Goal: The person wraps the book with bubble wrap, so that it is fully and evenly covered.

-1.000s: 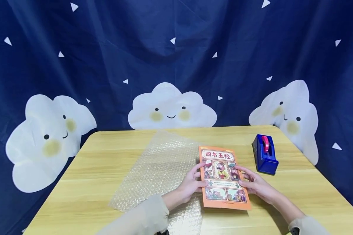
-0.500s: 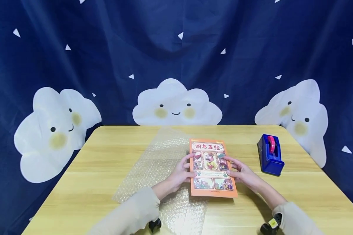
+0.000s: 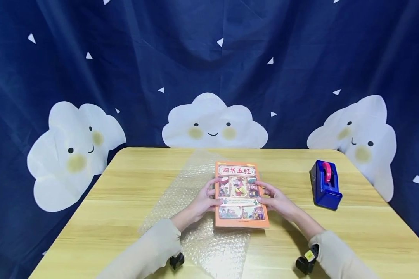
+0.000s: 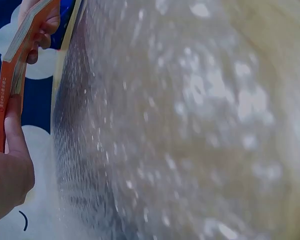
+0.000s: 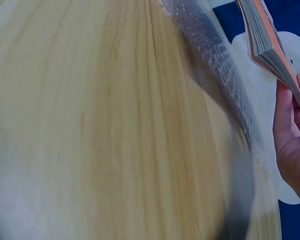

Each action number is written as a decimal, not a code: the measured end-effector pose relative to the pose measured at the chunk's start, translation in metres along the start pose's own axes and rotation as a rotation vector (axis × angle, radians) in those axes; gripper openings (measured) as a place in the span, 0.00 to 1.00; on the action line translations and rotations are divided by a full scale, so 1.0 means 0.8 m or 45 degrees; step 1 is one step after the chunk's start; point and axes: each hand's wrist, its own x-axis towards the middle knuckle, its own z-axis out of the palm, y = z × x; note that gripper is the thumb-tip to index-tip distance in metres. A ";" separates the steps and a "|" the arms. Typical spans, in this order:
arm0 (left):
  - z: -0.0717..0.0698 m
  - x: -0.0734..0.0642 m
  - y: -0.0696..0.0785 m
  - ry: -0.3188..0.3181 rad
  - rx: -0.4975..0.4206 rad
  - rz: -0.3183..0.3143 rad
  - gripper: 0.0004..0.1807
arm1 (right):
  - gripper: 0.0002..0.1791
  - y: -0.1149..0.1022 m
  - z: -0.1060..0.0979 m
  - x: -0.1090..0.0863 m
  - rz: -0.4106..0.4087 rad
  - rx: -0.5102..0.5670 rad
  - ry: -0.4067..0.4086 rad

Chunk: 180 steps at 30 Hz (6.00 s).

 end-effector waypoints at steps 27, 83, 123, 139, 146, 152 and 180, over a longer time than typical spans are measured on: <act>-0.080 -0.019 0.001 0.150 0.355 -0.065 0.42 | 0.37 0.005 0.062 0.065 0.004 -0.145 -0.047; -0.093 -0.025 -0.001 0.033 1.040 0.058 0.38 | 0.36 0.010 0.055 0.089 -0.100 -0.641 -0.189; -0.108 -0.030 0.008 -0.231 0.818 0.056 0.44 | 0.29 0.003 0.051 0.087 -0.080 -0.744 -0.240; -0.107 -0.043 0.014 -0.343 0.870 0.068 0.35 | 0.33 -0.004 0.056 0.068 -0.165 -0.865 -0.331; -0.098 -0.071 0.011 -0.346 1.008 0.148 0.38 | 0.36 -0.003 0.067 0.031 -0.175 -0.855 -0.370; -0.085 -0.094 0.009 -0.345 1.124 0.154 0.40 | 0.35 0.000 0.071 0.005 -0.206 -0.937 -0.392; -0.101 -0.053 -0.001 -0.092 1.625 -0.073 0.51 | 0.39 0.007 0.073 -0.051 -0.372 -1.281 -0.405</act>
